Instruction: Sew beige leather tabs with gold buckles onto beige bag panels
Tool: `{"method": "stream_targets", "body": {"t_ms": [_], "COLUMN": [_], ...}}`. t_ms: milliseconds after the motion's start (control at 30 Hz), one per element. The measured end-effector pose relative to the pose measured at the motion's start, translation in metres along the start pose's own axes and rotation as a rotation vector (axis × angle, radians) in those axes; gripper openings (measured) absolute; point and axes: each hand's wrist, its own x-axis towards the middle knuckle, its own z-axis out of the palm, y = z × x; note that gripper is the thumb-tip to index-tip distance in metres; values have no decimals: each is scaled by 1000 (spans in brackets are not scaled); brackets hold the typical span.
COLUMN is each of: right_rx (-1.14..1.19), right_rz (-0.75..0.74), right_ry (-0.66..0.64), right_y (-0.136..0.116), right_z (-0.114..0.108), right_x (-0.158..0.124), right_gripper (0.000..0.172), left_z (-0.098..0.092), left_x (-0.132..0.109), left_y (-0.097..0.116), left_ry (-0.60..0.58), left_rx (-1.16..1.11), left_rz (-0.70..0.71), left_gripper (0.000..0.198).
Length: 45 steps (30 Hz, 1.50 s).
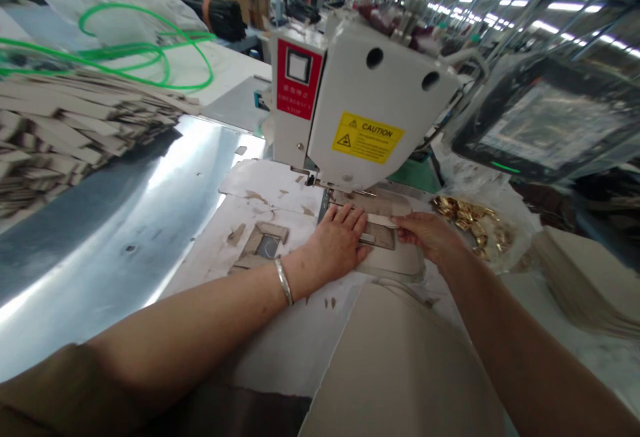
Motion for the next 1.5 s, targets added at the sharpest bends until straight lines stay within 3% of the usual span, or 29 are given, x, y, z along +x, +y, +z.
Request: {"method": "stream_targets", "body": {"t_ms": [200, 333, 533, 600, 733, 933, 1100, 1333, 1500], "right_rx": [-373, -410, -409, -396, -362, -304, -215, -308, -290], "right_rz": [-93, -46, -8, -18, -43, 6, 127, 104, 91], "right_ry": [109, 52, -40, -58, -110, -127, -213, -150, -141], "right_y": [4, -2, -3, 1, 8, 5, -6, -3, -3], "right_z": [2, 2, 0, -1, -3, -5, -8, -5, -6], "right_x": [5, 3, 3, 5, 10, 5, -3, -2, -4], "right_gripper": [29, 29, 31, 30, 28, 24, 21, 19, 20], "left_z": [0, 1, 9, 10, 2, -13, -13, -24, -14], "left_x": [-1, -2, 13, 20, 19, -15, -18, -5, -17], "left_y": [1, 0, 11, 17, 20, -6, -6, 11, 6], "left_ry": [-1, 34, 62, 81, 81, 105, 107, 18, 83], "left_rx": [22, 38, 51, 33, -22, 43, 132, 162, 134], "left_rz": [-2, 11, 244, 259, 170, -29, -68, -142, -89], "left_gripper": [59, 57, 46, 45, 47, 53, 49, 42, 51]}}
